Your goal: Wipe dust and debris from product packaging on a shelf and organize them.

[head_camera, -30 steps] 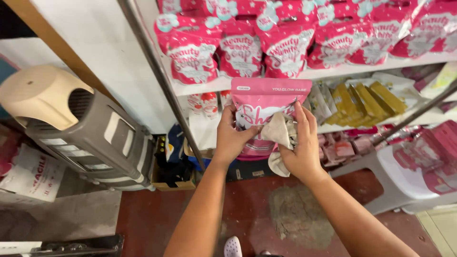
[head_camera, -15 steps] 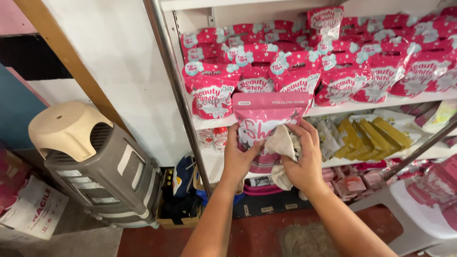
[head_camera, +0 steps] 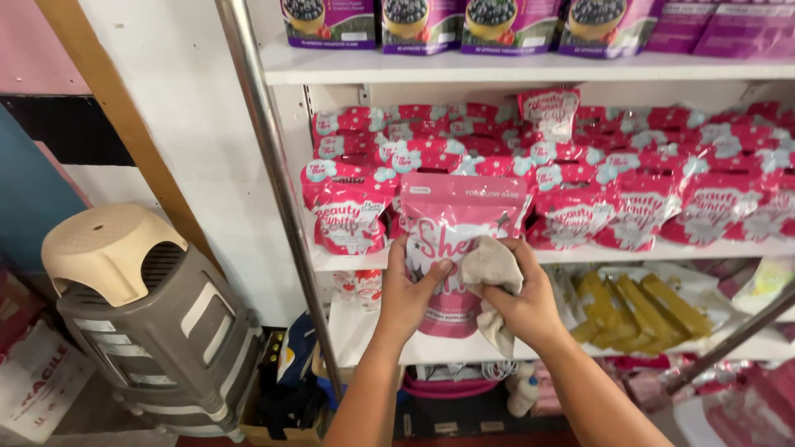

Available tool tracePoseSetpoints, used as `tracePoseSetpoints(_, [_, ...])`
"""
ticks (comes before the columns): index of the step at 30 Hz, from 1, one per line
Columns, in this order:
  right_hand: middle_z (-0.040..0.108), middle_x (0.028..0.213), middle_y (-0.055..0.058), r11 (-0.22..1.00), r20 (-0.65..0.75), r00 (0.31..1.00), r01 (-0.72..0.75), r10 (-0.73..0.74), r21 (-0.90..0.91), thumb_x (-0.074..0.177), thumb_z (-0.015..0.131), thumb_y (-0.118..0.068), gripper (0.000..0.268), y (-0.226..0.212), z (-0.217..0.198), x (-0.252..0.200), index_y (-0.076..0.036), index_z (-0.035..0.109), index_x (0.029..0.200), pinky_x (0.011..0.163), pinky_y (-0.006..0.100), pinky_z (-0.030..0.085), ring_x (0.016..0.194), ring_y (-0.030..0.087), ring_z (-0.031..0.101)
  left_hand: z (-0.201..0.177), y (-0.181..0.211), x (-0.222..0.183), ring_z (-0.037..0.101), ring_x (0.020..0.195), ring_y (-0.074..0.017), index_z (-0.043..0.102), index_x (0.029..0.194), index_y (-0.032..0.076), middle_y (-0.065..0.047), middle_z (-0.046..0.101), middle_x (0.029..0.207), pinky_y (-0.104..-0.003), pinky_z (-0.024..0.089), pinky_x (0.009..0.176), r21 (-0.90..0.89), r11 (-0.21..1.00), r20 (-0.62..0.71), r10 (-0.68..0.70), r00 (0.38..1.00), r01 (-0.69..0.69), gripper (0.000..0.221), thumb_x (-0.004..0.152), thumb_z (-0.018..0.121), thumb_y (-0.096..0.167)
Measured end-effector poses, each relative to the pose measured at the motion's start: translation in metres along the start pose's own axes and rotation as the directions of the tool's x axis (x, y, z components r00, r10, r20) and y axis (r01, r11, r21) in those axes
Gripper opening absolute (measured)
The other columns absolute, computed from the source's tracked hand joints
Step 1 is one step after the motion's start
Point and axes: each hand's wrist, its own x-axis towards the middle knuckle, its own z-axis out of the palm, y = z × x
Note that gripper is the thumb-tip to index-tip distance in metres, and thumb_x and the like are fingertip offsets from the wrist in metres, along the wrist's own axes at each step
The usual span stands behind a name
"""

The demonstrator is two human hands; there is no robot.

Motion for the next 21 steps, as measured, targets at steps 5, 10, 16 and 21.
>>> tracePoseSetpoints(5, [0.07,0.105,0.004,0.999,-0.058,0.998,0.036,-0.036,-0.008,0.073,0.077,0.004,0.051,0.032,-0.032,0.028,-0.005,0.059,0.12,0.087,0.03,0.055,0.099,0.013,0.067,0.021,-0.015,0.014,0.064,0.114,-0.0156,0.045,0.142,-0.001,-0.01,0.063,0.126,-0.032,0.053,0.098,0.178,0.982,-0.04,0.073,0.997,-0.065,0.071,0.082,0.079,0.013])
tracePoseSetpoints(10, [0.072,0.108,0.005,0.994,-0.124,0.991,-0.033,0.046,0.106,0.073,0.076,0.005,0.053,0.034,-0.056,0.053,-0.004,0.059,0.122,0.086,0.031,0.056,0.099,0.014,0.069,0.033,-0.029,0.029,0.065,0.113,-0.0171,0.062,0.133,-0.008,-0.013,0.068,0.125,-0.032,0.052,0.102,0.226,0.971,0.0,0.083,0.997,-0.081,0.053,0.089,0.082,0.014])
tracePoseSetpoints(16, [0.072,0.107,0.007,0.976,-0.054,0.999,0.021,-0.009,0.217,0.077,0.071,0.007,0.048,0.023,-0.077,0.074,-0.001,0.06,0.122,0.087,0.031,0.058,0.099,0.017,0.071,0.072,-0.01,0.029,0.063,0.102,-0.0108,0.054,0.138,0.003,-0.006,0.069,0.117,-0.027,0.051,0.093,0.252,0.968,-0.065,-0.002,0.998,0.019,0.056,0.092,0.073,0.029])
tracePoseSetpoints(21, [0.068,0.113,0.008,0.967,0.014,1.0,-0.002,-0.001,0.256,0.078,0.068,0.007,0.054,0.011,-0.075,0.078,-0.004,0.052,0.129,0.09,0.032,0.055,0.104,0.017,0.068,0.083,-0.021,0.031,0.066,0.1,-0.0108,0.062,0.128,0.001,-0.005,0.073,0.111,-0.028,0.053,0.088,0.276,0.96,-0.203,0.099,0.974,-0.04,0.047,0.096,0.069,0.035])
